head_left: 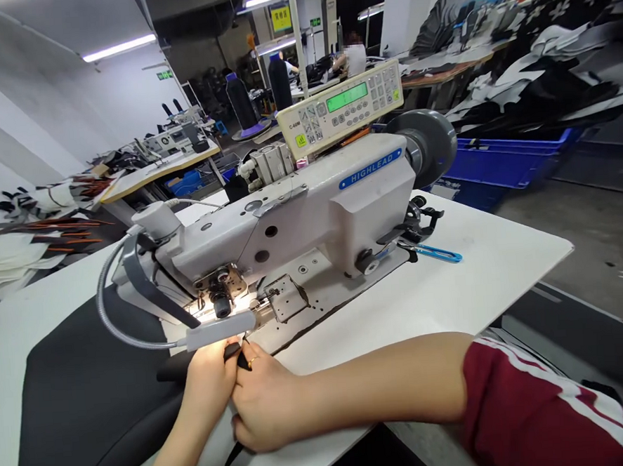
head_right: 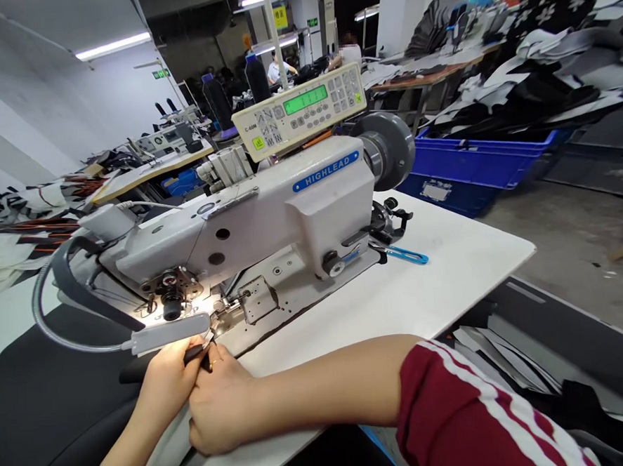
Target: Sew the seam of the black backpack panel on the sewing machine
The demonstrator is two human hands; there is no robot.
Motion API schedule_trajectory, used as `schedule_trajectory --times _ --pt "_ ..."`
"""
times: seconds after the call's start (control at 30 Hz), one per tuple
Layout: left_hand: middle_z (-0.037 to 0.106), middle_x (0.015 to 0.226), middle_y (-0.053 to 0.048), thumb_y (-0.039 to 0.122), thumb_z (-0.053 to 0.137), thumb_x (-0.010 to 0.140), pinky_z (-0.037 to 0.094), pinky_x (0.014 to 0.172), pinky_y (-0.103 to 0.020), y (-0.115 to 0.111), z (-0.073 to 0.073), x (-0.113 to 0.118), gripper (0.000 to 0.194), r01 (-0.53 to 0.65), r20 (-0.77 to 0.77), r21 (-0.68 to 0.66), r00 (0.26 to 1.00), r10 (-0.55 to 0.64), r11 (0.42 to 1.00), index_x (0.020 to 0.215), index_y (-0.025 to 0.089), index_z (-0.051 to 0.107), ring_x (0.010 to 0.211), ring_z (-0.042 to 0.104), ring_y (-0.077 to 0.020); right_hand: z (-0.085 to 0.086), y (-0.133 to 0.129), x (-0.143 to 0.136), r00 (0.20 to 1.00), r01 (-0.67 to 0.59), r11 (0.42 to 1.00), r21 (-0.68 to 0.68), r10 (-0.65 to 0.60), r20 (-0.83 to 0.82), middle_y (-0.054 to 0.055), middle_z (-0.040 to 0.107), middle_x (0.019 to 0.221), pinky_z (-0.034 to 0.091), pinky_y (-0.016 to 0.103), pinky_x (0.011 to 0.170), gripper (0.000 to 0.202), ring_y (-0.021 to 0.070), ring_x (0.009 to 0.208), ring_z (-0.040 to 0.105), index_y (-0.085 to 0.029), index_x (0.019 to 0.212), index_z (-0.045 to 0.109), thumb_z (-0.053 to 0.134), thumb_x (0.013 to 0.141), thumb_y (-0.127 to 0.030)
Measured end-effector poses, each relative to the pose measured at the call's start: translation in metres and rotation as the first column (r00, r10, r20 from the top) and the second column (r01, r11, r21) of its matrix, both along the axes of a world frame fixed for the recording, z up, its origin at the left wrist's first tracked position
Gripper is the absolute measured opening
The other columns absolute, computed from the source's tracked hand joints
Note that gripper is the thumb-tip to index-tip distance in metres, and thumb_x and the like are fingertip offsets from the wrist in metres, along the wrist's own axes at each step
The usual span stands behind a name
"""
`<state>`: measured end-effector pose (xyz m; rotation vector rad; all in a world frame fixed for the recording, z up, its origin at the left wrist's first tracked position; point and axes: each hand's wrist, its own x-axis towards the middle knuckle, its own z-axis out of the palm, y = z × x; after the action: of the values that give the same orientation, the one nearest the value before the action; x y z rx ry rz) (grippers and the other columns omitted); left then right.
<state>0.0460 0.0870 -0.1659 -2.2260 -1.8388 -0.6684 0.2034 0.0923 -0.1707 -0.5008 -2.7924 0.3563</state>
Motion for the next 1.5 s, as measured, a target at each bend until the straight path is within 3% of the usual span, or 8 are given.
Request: schedule_trajectory --times 0.1,0.17,0.33,0.5,0.73,0.9,1.2,1.5 --pt "0.07 0.081 -0.004 0.009 0.041 0.072 0.054 0.066 -0.033 -0.007 -0.004 -0.002 0.027 0.072 0.031 -0.005 0.997 -0.072 0.997 0.085 0.02 0.062 0.076 0.066 -0.0225 0.006 0.015 0.014 0.993 -0.109 0.975 -0.191 0.097 -0.07 0.007 0.07 0.092 0.046 0.033 0.097 0.022 0.0242 0.099 0.061 -0.01 0.095 0.072 0.059 0.084 -0.024" --pt "0.068 0.085 -0.005 0.004 0.038 0.068 0.055 0.07 -0.033 -0.013 -0.008 0.0 0.034 0.078 0.025 0.029 0.997 -0.078 0.997 0.088 0.02 0.061 0.081 0.066 -0.0221 0.006 0.028 0.02 0.991 -0.065 0.975 -0.211 0.039 -0.126 0.005 0.069 0.09 0.048 0.029 0.082 0.015 0.0182 0.084 0.06 -0.013 0.088 0.069 0.055 0.085 -0.017" --pt "0.066 0.09 -0.005 -0.003 0.035 0.068 0.053 0.073 -0.034 -0.018 -0.016 0.006 0.04 0.063 -0.005 0.07 0.998 -0.063 0.996 0.091 0.02 0.058 0.087 0.063 -0.0225 -0.008 0.055 0.026 0.987 0.115 0.992 -0.06 -0.121 -0.108 0.009 0.065 0.098 0.043 0.036 0.08 0.015 0.0238 0.09 0.054 -0.013 0.093 0.068 0.058 0.084 -0.021" --pt "0.066 0.092 -0.004 -0.004 0.036 0.071 0.053 0.077 -0.033 -0.018 -0.016 0.004 0.038 0.079 0.025 0.087 0.996 -0.081 0.993 0.094 0.02 0.056 0.088 0.063 -0.0215 -0.021 0.054 0.027 0.983 0.104 0.993 -0.051 -0.11 -0.148 0.008 0.062 0.11 0.04 0.039 0.085 0.029 0.0246 0.099 0.048 -0.017 0.111 0.066 0.058 0.084 -0.023" --pt "0.066 0.085 -0.003 0.0 0.038 0.076 0.053 0.07 -0.032 -0.016 -0.011 0.004 0.032 0.076 0.004 0.142 0.997 -0.077 0.987 0.094 0.021 0.055 0.079 0.063 -0.0214 -0.025 0.051 0.019 0.983 0.088 0.995 -0.056 -0.095 -0.159 0.006 0.061 0.108 0.039 0.044 0.094 0.024 0.0258 0.104 0.047 -0.018 0.103 0.068 0.06 0.081 -0.024" --pt "0.067 0.092 -0.005 -0.004 0.035 0.073 0.054 0.074 -0.031 -0.016 -0.009 0.006 0.042 0.113 -0.065 0.147 0.992 -0.105 0.983 0.102 0.019 0.057 0.085 0.063 -0.0212 -0.031 0.048 0.017 0.974 0.092 0.996 -0.016 -0.093 -0.205 0.009 0.059 0.112 0.04 0.044 0.095 0.019 0.0273 0.104 0.047 -0.016 0.095 0.07 0.062 0.083 -0.028" --pt "0.067 0.099 -0.006 -0.001 0.037 0.088 0.055 0.082 -0.031 -0.02 -0.016 -0.001 0.034 0.213 -0.033 0.068 0.977 -0.211 0.975 0.108 0.017 0.059 0.094 0.063 -0.0195 -0.024 0.05 0.022 0.979 0.059 0.995 0.082 -0.041 -0.2 0.008 0.064 0.117 0.036 0.047 0.107 0.02 0.0263 0.101 0.052 -0.016 0.098 0.067 0.061 0.085 -0.029" --pt "0.071 0.094 -0.006 -0.005 0.034 0.077 0.054 0.076 -0.031 -0.008 -0.001 -0.001 0.046 0.235 -0.175 0.192 0.963 -0.203 0.953 0.107 0.016 0.06 0.084 0.065 -0.0208 -0.019 0.051 0.018 0.984 0.091 0.995 0.029 -0.085 -0.155 0.008 0.065 0.104 0.026 0.049 0.116 0.024 0.0282 0.111 0.051 -0.015 0.1 0.065 0.061 0.085 -0.032"
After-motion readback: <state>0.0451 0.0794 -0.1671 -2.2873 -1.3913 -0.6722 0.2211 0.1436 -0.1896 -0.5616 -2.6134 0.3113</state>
